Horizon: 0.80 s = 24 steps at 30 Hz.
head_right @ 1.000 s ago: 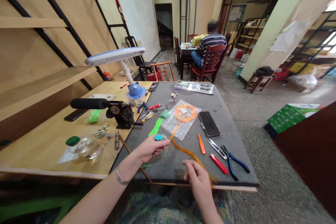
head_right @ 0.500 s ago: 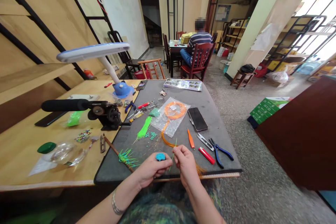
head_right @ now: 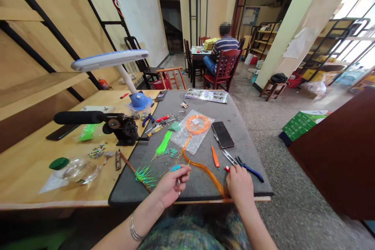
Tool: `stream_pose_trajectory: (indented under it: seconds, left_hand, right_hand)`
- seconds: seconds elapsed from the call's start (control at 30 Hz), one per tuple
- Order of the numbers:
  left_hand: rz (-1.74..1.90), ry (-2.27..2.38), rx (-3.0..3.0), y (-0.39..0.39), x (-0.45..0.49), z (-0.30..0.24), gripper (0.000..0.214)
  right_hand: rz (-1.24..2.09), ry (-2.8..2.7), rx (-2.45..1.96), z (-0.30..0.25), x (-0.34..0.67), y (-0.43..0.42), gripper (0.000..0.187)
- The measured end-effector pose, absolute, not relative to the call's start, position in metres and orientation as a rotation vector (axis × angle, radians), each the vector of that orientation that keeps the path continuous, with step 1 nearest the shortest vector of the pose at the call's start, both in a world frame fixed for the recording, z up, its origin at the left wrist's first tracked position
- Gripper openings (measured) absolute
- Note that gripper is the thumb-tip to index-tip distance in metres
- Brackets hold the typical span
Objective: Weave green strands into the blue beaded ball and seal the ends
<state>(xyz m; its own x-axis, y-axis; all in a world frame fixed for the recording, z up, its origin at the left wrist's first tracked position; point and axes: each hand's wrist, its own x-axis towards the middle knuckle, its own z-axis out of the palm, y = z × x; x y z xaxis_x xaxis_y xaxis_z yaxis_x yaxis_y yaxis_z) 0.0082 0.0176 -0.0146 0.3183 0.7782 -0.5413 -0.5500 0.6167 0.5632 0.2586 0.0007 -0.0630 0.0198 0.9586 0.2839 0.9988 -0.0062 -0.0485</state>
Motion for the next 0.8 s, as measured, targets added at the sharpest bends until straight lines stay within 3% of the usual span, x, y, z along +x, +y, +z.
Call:
stream_pose_trajectory:
  seconds: [0.13, 0.33, 0.4, 0.53, 0.8]
  left_hand:
    - [0.952, 0.880, 0.274, 0.018, 0.011, -0.013, 0.031]
    - [1.031, 0.913, 0.455, 0.027, 0.012, -0.004, 0.034]
    - [1.048, 0.926, 0.523, 0.030, 0.013, 0.002, 0.037]
    - [1.062, 0.892, 0.563, 0.036, 0.017, 0.011, 0.040]
    - [1.090, 0.842, 0.674, 0.043, 0.022, 0.026, 0.041]
  right_hand:
    - [-0.024, -1.793, -1.948, -0.065, 0.254, 0.005, 0.020]
    - [0.971, -1.182, -1.452, -0.055, 0.195, -0.002, 0.023]
    - [1.199, -1.041, -1.302, -0.053, 0.169, -0.002, 0.036]
    - [1.293, -0.856, -1.264, -0.046, 0.133, 0.006, 0.063]
    - [1.247, -0.828, -1.213, -0.021, 0.117, 0.021, 0.051]
